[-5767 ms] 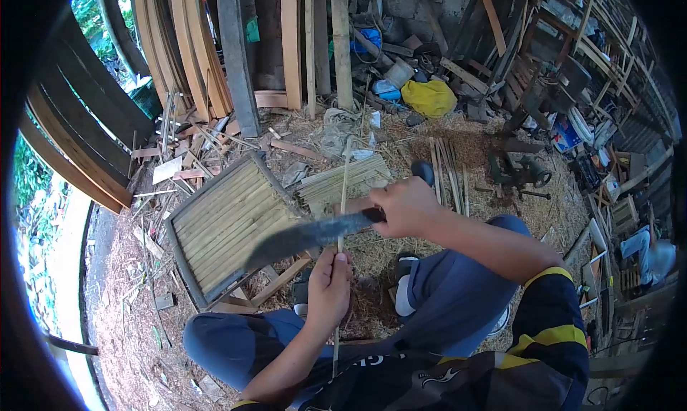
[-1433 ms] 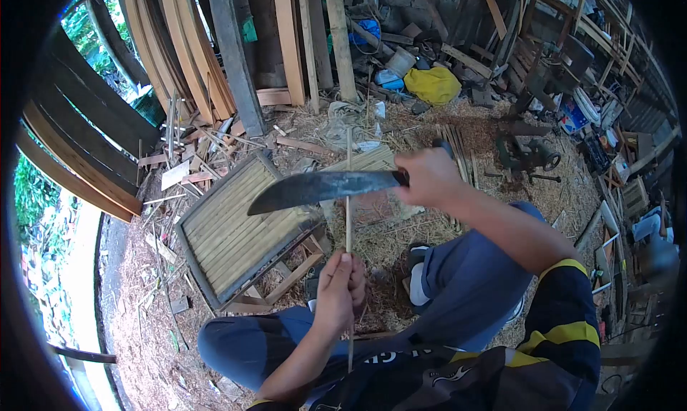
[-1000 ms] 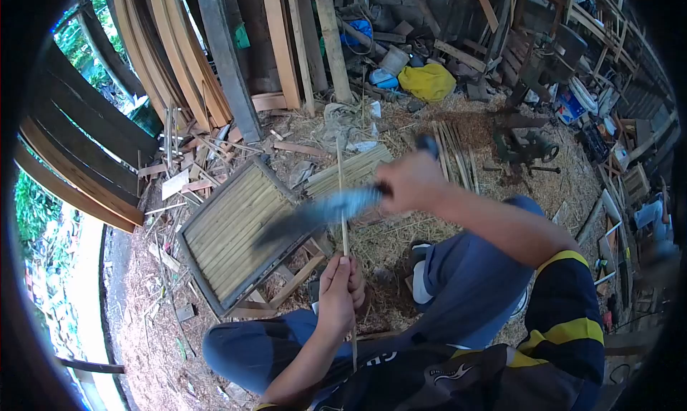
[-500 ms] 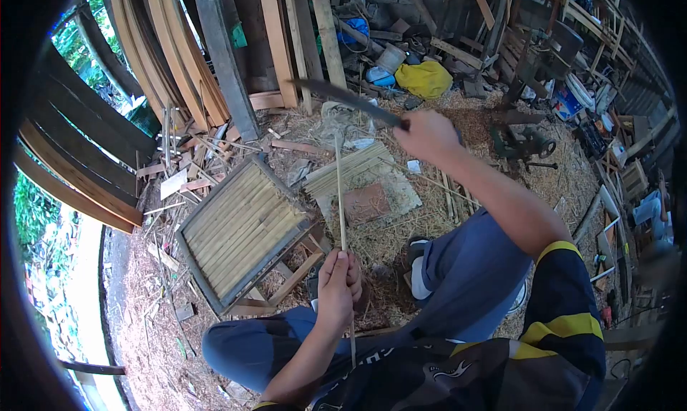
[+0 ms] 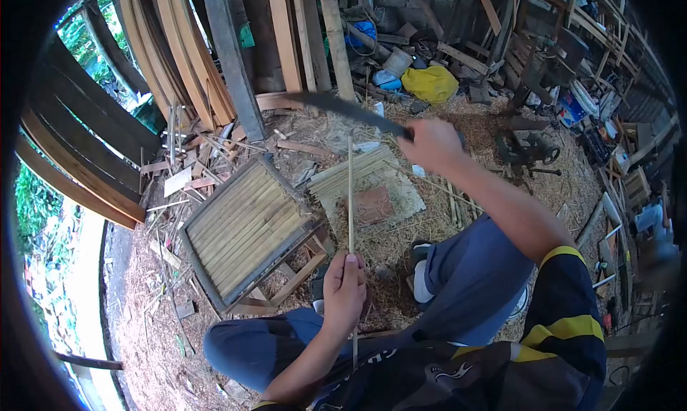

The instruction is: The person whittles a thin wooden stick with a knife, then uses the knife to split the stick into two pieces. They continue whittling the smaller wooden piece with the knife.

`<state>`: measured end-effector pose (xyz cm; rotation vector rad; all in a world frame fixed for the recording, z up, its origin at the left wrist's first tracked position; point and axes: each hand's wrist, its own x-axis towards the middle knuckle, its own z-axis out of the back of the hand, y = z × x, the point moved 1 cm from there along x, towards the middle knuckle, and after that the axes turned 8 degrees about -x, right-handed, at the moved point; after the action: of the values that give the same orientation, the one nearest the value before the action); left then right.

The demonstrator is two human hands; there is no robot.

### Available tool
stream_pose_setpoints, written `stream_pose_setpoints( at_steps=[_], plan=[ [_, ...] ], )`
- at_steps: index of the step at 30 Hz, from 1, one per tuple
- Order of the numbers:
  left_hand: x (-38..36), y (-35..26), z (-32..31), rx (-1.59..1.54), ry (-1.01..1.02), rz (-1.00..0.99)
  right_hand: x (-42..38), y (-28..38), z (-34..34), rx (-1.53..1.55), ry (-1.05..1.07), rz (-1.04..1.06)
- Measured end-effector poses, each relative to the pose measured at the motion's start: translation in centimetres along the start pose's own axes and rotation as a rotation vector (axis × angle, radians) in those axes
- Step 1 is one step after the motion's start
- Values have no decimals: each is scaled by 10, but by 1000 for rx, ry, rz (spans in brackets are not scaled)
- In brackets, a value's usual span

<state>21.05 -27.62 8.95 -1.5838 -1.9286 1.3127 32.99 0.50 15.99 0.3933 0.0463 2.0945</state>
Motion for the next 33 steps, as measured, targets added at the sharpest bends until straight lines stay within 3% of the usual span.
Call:
stream_pose_setpoints(
  at_steps=[3, 7, 10, 13, 16, 19, 25, 28, 31, 33],
  plan=[
    [4, 0, 4, -24, 19, 11, -4, -12, 3, -13, -26, 73],
    [6, -2, 7, -29, 14, 5, -53, 26, -12, 117, -95, 441],
    [2, -3, 1, -23, 34, 26, -65, 39, -15, -24, -86, 661],
    [-2, -2, 3, -42, 50, 55, -41, 22, -16, -38, -72, 568],
    [-3, 2, 6, -54, 71, 57, 0, -3, -10, 59, -69, 73],
    [-1, 2, 6, -80, 106, 81, 3, -20, 1, -2, -47, -16],
    [4, -5, 1, -111, 169, 78, -61, 32, -7, 164, -27, 484],
    [3, -4, -2, -77, 174, 61, -69, 42, -10, -31, -85, 677],
    [4, -3, 4, -79, 147, 43, -39, 16, -20, 11, -88, 498],
    [5, -3, 7, -87, 144, 30, -11, -2, -15, 28, -105, 255]
  ],
)
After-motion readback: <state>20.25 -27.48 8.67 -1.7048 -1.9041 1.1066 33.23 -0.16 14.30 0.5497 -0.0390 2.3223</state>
